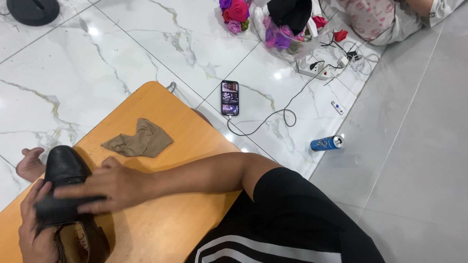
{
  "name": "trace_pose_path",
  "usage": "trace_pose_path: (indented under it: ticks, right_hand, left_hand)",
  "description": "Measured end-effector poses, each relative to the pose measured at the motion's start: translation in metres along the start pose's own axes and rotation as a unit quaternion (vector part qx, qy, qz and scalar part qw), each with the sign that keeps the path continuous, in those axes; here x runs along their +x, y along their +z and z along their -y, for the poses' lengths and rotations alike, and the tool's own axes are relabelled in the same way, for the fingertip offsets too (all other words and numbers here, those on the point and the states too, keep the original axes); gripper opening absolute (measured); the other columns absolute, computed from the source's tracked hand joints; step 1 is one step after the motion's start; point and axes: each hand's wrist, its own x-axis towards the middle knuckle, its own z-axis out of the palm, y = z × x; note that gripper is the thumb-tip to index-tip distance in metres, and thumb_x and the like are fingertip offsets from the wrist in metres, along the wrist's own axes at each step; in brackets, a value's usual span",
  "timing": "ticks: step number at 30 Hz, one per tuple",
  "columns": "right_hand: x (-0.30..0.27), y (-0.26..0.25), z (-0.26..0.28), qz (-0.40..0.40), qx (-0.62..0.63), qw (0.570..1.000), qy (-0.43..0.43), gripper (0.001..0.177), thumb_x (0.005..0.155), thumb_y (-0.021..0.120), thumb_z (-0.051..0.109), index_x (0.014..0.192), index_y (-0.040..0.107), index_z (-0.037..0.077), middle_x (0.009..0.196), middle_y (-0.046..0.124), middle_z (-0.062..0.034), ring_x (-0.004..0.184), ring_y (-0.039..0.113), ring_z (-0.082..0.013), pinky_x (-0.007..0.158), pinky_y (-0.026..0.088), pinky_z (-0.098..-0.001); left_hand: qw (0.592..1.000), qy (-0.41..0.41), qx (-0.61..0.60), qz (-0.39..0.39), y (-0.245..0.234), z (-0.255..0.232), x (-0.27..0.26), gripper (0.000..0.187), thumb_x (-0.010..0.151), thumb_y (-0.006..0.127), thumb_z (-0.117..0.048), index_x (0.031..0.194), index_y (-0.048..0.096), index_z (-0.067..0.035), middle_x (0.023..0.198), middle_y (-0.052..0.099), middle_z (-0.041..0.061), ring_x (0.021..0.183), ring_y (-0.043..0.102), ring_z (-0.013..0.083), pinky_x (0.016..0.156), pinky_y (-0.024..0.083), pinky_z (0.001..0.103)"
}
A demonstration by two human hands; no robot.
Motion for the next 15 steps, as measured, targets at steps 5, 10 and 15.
trace_pose_path:
  ticks: [5, 10, 15]
  right_hand:
    - [0.007, 0.007, -0.009, 0.006, -0.09, 0.996, 0.01, 0.052, 0.08, 0.006, 0.06, 0.128, 0.003, 0.04, 0.083, 0.057, 0.0089, 0.077, 0.05, -0.0071, 0.086, 0.026, -0.0298]
    - [0.0, 0.007, -0.008, -0.063, -0.019, 0.997, -0.046, 0.047, 0.083, 0.03, 0.053, 0.125, 0.015, 0.039, 0.073, 0.051, 0.0096, 0.07, 0.045, -0.0064, 0.082, 0.026, -0.0275]
    - [0.001, 0.014, -0.002, -0.005, -0.002, 1.0, -0.022, 0.041, 0.083, 0.025, 0.055, 0.122, 0.016, 0.045, 0.08, 0.06, 0.0134, 0.072, 0.052, -0.0046, 0.079, 0.024, -0.0272]
  left_hand:
    - [1.0, 0.001, -0.008, -0.001, 0.001, -0.008, 0.002, 0.05, 0.064, 0.031, 0.011, 0.114, 0.03, 0.016, 0.127, 0.024, 0.025, 0.114, 0.026, 0.0348, 0.094, 0.02, 0.039]
    - [0.999, 0.026, -0.019, -0.004, 0.0, 0.005, 0.0, 0.052, 0.059, 0.031, 0.013, 0.111, 0.031, 0.017, 0.127, 0.024, 0.026, 0.116, 0.025, 0.0361, 0.095, 0.02, 0.041]
    - [0.999, 0.041, 0.005, 0.004, -0.02, 0.04, 0.018, 0.053, 0.06, 0.03, 0.01, 0.113, 0.031, 0.015, 0.127, 0.023, 0.026, 0.117, 0.024, 0.0362, 0.098, 0.018, 0.042]
